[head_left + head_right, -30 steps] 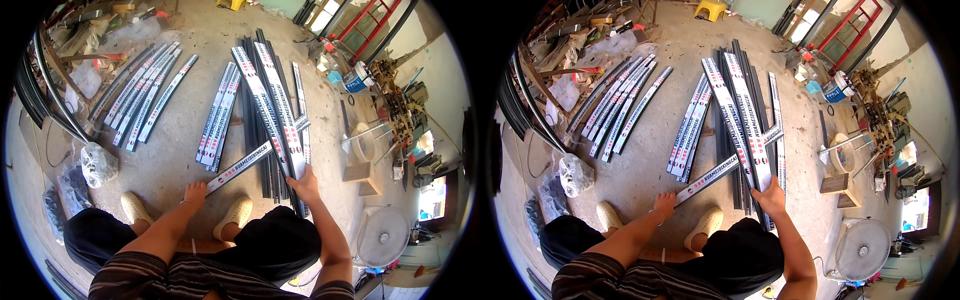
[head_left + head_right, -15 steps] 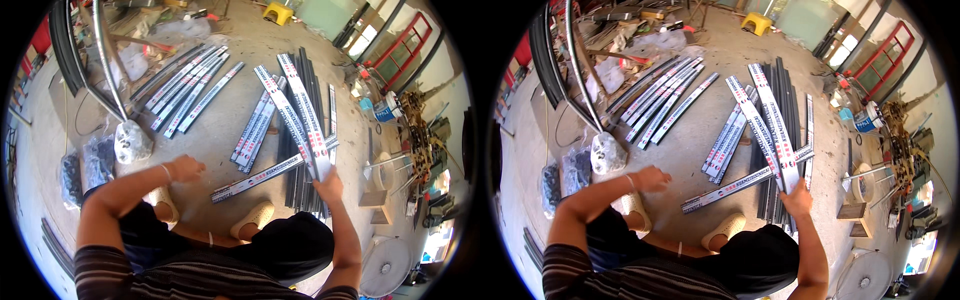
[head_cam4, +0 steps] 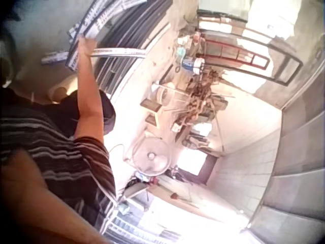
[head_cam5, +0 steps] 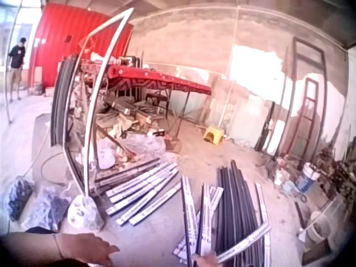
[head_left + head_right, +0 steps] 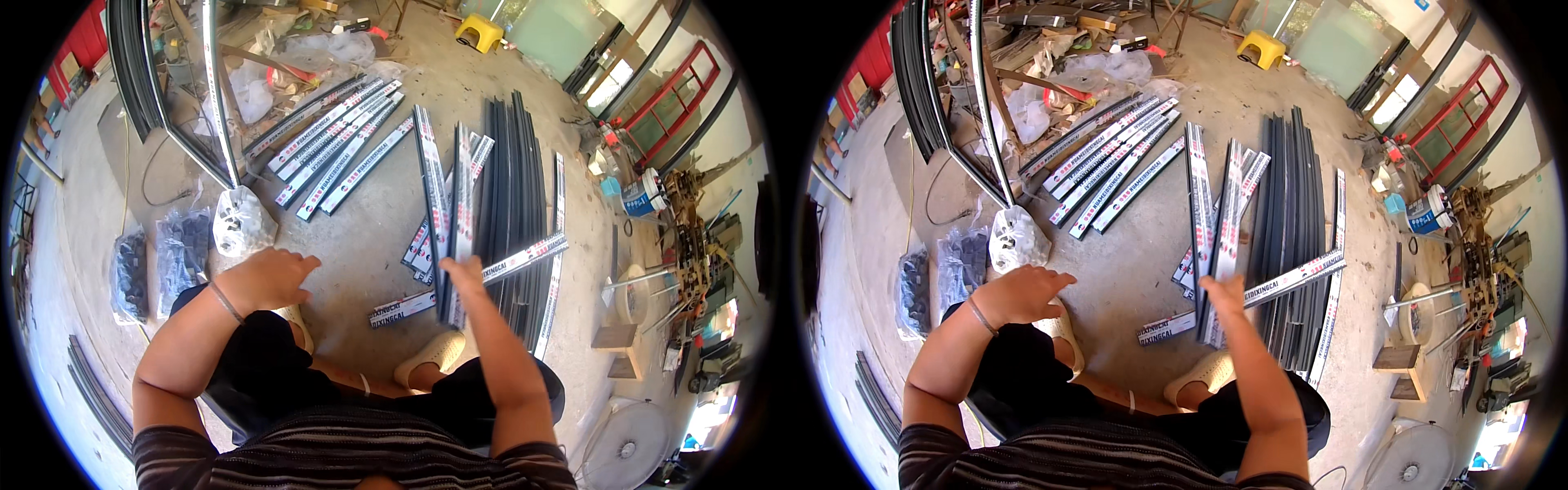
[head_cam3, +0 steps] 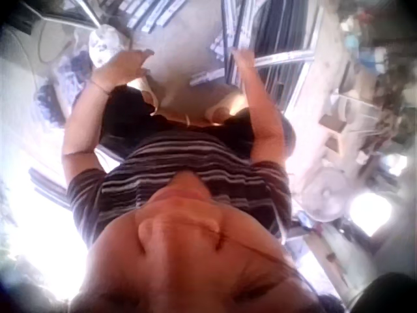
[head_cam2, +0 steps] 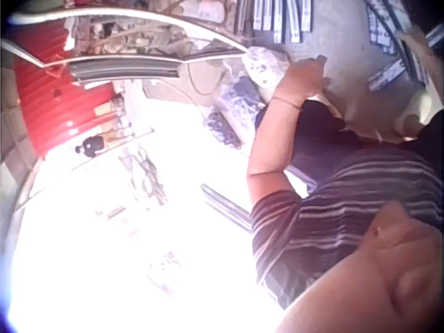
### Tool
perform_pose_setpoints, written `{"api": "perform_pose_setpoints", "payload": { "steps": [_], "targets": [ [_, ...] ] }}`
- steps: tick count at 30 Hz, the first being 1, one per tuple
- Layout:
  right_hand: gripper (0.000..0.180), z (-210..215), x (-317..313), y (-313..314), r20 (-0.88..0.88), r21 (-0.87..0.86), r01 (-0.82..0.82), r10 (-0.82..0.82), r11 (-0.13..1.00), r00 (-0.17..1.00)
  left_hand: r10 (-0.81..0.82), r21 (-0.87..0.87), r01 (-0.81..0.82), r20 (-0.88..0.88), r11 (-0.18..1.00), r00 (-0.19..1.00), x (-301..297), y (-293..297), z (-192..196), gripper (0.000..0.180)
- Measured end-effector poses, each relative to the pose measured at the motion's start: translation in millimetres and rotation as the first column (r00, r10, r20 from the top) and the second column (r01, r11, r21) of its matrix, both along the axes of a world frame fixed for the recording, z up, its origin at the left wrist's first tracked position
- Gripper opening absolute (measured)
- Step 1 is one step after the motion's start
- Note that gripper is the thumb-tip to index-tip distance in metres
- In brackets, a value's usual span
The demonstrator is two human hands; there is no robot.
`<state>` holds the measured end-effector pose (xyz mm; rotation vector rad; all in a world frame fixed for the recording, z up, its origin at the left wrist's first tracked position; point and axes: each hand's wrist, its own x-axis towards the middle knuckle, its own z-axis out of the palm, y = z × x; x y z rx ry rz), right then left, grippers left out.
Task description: The person organizes various metal pieces on a floor by picking up and placing them into groups, handling several pieces individually and moving a large frame.
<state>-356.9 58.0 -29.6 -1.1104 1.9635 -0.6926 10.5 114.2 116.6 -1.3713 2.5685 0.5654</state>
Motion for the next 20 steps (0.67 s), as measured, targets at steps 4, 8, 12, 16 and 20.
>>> {"api": "perform_pose_setpoints", "payload": {
  "steps": [4, 8, 12, 16, 20],
  "targets": [
    [0.042, -17.7, 50.8, 33.6, 0.389, 0.007, 0.120, -0.113, 0.993, 0.914, -0.048, 0.071, 0.058, -0.136, 0.996, 0.989, -9.5, -5.0, -10.1, 0.050],
    [0.047, -58.5, 72.6, 44.8, 0.653, 0.124, 0.161, -0.203, 0.979, 0.729, -0.074, 0.090, 0.079, -0.054, 0.993, 0.996, -28.4, -7.3, 2.7, 0.049],
    [0.044, -85.6, 82.2, 53.9, 0.608, 0.093, 0.203, -0.218, 0.975, 0.764, -0.003, 0.209, 0.005, -0.012, 0.978, 1.000, -37.9, -8.6, 6.7, 0.046],
    [0.033, -63.8, 98.6, 58.9, 0.723, 0.134, 0.134, -0.189, 0.982, 0.664, -0.093, 0.061, 0.104, -0.157, 0.993, 0.983, -29.9, -3.2, -16.4, 0.045],
    [0.035, -65.0, 93.7, 56.5, 0.843, 0.279, 0.105, -0.296, 0.954, 0.449, -0.067, 0.113, 0.072, -0.051, 0.991, 0.996, -37.8, -11.4, -19.8, 0.046]
  ]
}}
